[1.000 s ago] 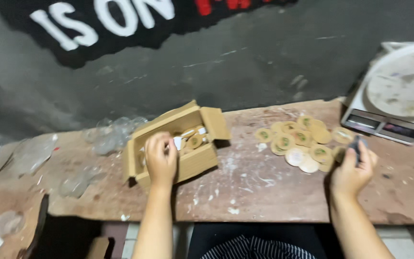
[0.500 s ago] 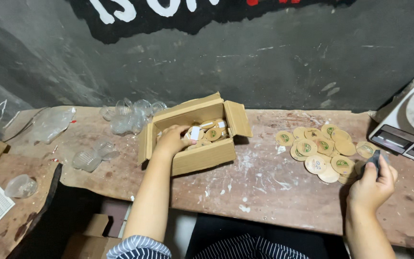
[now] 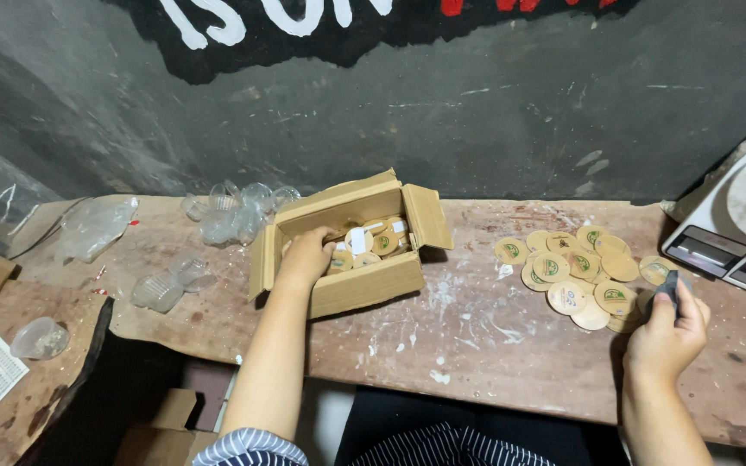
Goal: The person repeatedly picks up small round wooden coasters from a cardboard box and rubs their edges with a grey sanding block. After sanding, the person places the coasters onto a pile on the table to the right. The process is repeated for multiple coasters throughout the clip.
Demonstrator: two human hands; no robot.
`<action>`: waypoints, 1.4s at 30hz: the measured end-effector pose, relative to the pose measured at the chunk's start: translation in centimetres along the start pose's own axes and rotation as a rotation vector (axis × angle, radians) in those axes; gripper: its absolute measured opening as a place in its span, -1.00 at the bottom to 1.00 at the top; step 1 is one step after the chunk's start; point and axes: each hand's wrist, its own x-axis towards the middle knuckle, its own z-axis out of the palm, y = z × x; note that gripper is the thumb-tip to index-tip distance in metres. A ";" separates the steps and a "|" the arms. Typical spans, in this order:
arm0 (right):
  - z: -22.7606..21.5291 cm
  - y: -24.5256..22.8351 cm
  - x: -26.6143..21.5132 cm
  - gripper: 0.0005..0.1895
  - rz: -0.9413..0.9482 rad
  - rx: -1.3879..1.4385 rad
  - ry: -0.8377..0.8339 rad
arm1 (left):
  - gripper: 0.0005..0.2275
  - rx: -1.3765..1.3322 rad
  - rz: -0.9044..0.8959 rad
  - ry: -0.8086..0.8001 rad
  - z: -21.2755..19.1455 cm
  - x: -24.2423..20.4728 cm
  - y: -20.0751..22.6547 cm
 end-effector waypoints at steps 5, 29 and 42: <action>-0.1 0.5 0.0 -0.73 -0.007 0.016 -0.001 | -0.80 0.039 0.008 0.082 0.6 0.5 -0.3; -0.2 1.1 0.0 -0.72 0.015 0.010 -0.005 | -0.93 -0.127 0.109 0.035 -0.4 -0.6 0.5; 1.2 -4.1 -0.5 -0.74 0.013 -0.015 -0.211 | -0.68 -1.376 -0.004 0.251 -0.9 -3.5 5.8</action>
